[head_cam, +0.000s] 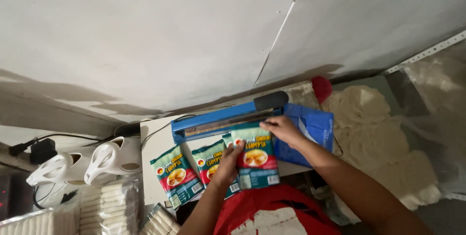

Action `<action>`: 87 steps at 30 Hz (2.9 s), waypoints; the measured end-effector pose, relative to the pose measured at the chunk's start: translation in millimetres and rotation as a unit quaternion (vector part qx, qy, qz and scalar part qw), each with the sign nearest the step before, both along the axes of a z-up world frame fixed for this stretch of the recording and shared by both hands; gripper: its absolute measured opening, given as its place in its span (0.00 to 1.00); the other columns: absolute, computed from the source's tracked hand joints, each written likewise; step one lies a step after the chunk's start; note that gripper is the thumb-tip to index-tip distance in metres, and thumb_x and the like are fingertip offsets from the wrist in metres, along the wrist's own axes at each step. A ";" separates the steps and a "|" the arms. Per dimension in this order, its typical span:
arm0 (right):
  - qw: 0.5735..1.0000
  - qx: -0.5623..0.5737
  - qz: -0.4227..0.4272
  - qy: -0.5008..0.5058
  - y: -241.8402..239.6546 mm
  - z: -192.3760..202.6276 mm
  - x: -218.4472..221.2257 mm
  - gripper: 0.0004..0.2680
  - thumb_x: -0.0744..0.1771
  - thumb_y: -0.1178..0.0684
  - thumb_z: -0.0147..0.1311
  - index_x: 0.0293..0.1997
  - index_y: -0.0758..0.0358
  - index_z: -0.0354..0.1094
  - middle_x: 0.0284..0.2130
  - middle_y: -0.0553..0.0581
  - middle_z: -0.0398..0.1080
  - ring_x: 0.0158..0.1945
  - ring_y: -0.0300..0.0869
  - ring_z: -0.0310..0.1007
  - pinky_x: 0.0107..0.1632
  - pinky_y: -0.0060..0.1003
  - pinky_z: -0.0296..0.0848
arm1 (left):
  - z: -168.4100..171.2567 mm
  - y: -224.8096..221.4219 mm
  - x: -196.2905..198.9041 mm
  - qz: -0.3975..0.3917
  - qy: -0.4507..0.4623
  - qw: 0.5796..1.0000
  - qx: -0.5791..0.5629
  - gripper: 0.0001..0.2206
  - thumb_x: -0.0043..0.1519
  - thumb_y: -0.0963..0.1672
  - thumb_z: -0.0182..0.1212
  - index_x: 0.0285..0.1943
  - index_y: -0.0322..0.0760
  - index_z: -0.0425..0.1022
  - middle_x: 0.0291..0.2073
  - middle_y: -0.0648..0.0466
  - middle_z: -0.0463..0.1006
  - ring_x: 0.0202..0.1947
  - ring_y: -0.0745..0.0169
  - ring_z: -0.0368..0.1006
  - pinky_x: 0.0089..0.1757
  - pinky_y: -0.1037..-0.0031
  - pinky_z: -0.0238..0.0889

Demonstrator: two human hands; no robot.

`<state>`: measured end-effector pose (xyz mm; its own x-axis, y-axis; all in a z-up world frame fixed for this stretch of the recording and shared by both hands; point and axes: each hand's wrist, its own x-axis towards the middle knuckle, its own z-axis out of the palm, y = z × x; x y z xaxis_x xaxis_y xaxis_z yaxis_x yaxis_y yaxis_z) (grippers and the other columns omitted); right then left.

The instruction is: The person places stacks of food into printed plastic bags, seals the top of each bag using a heat sealer, and collects the finished packages into a larger blue plastic bag.

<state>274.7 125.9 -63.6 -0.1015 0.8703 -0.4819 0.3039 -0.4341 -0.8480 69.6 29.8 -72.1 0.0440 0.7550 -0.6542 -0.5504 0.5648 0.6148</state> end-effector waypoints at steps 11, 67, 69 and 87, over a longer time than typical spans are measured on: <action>0.925 0.357 0.046 -0.123 116.2 -199.8 10.6 0.15 0.62 0.52 0.73 0.47 0.65 0.74 0.43 0.61 0.78 0.52 0.53 0.76 0.61 0.48 0.68 | -23.1 52.7 -4.3 0.045 0.033 0.998 -0.010 0.27 0.61 0.48 0.71 0.60 0.18 0.72 0.44 0.31 0.77 0.46 0.35 0.78 0.49 0.45 0.72; 0.851 0.388 0.277 -0.219 102.6 -31.5 -93.2 0.18 0.67 0.58 0.52 0.16 0.51 0.44 0.12 0.44 0.45 0.14 0.37 0.51 0.21 0.28 0.60 | -23.8 54.4 -20.0 0.047 0.005 0.998 -0.039 0.25 0.60 0.49 0.72 0.54 0.19 0.75 0.38 0.34 0.79 0.40 0.36 0.81 0.42 0.49 0.75; 0.845 0.401 0.274 -0.222 102.8 -31.7 -92.9 0.18 0.67 0.58 0.53 0.16 0.51 0.45 0.12 0.45 0.45 0.14 0.39 0.53 0.21 0.29 0.60 | -27.6 54.5 -20.7 0.049 0.003 0.998 -0.035 0.25 0.60 0.49 0.72 0.54 0.19 0.75 0.38 0.34 0.79 0.40 0.36 0.81 0.42 0.49 0.75; 0.841 0.417 0.252 -0.237 100.2 -28.6 -97.1 0.17 0.65 0.59 0.52 0.16 0.51 0.45 0.14 0.45 0.49 0.17 0.39 0.56 0.24 0.30 0.63 | -36.4 47.1 -16.5 0.051 0.021 0.998 -0.008 0.21 0.56 0.43 0.76 0.53 0.23 0.76 0.38 0.39 0.79 0.41 0.40 0.80 0.44 0.50 0.74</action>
<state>177.5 226.1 -92.2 -0.5277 0.8295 0.1832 0.6603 0.5362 -0.5258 53.2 76.9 -108.6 -0.0612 0.7434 -0.6660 -0.5794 0.5169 0.6302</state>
